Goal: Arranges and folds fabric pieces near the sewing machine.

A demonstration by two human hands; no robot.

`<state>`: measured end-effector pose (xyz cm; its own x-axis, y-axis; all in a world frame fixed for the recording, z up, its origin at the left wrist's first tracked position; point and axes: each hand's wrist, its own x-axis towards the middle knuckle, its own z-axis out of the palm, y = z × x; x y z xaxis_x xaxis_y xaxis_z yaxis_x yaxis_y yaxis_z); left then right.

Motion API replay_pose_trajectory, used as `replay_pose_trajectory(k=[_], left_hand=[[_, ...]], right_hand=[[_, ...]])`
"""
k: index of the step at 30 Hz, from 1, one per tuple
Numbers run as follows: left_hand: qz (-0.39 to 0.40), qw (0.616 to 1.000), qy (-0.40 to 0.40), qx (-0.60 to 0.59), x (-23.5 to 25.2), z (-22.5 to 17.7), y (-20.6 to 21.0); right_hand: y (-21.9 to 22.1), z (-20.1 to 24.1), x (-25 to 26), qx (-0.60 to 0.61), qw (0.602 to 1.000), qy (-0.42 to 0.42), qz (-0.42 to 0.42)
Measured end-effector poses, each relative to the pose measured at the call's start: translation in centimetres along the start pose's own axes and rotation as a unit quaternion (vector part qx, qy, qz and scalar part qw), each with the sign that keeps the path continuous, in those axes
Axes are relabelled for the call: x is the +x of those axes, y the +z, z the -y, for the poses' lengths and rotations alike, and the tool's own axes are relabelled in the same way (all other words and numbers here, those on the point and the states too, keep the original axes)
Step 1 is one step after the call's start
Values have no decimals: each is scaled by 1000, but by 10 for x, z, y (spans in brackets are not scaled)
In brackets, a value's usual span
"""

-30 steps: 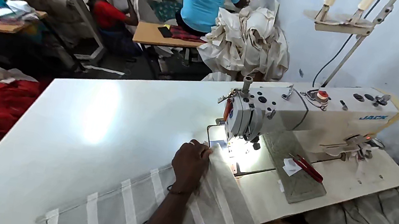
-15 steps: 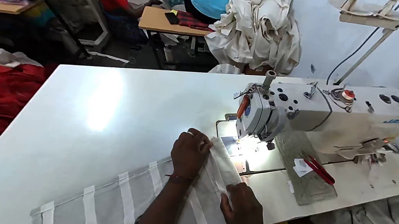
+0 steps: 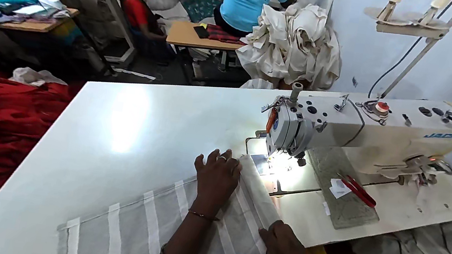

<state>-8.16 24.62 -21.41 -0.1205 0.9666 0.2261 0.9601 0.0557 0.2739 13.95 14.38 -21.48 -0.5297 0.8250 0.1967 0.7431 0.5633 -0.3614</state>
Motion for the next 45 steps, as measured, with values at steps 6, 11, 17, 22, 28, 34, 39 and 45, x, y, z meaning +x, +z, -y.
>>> replay_pose_trajectory(k=[6,11,17,22,28,34,39,45], left_hand=[[115,993,-5,13,-59,-35,0],[67,989,130,-4,-81,-77,27],[-40,982,170,-68,-94,-78,38],[-35,983,171,-61,-61,-60,41],[-12,987,154,-38,-32,-51,43],[9,988,148,-37,-30,-51,41],[30,989,135,-45,-18,-50,40],[19,989,140,-32,-33,-54,40]], right_hand=[[-52,-28,-13,135,974,23,180],[-10,-75,28,-22,989,-50,-135],[16,-93,45,-68,980,-96,-162],[11,-95,80,-34,985,-97,-135],[10,-95,113,-24,992,-77,-97],[-44,-129,77,0,989,2,-149],[-96,-230,5,-101,938,181,-279],[-80,-267,-11,-73,953,144,-258]])
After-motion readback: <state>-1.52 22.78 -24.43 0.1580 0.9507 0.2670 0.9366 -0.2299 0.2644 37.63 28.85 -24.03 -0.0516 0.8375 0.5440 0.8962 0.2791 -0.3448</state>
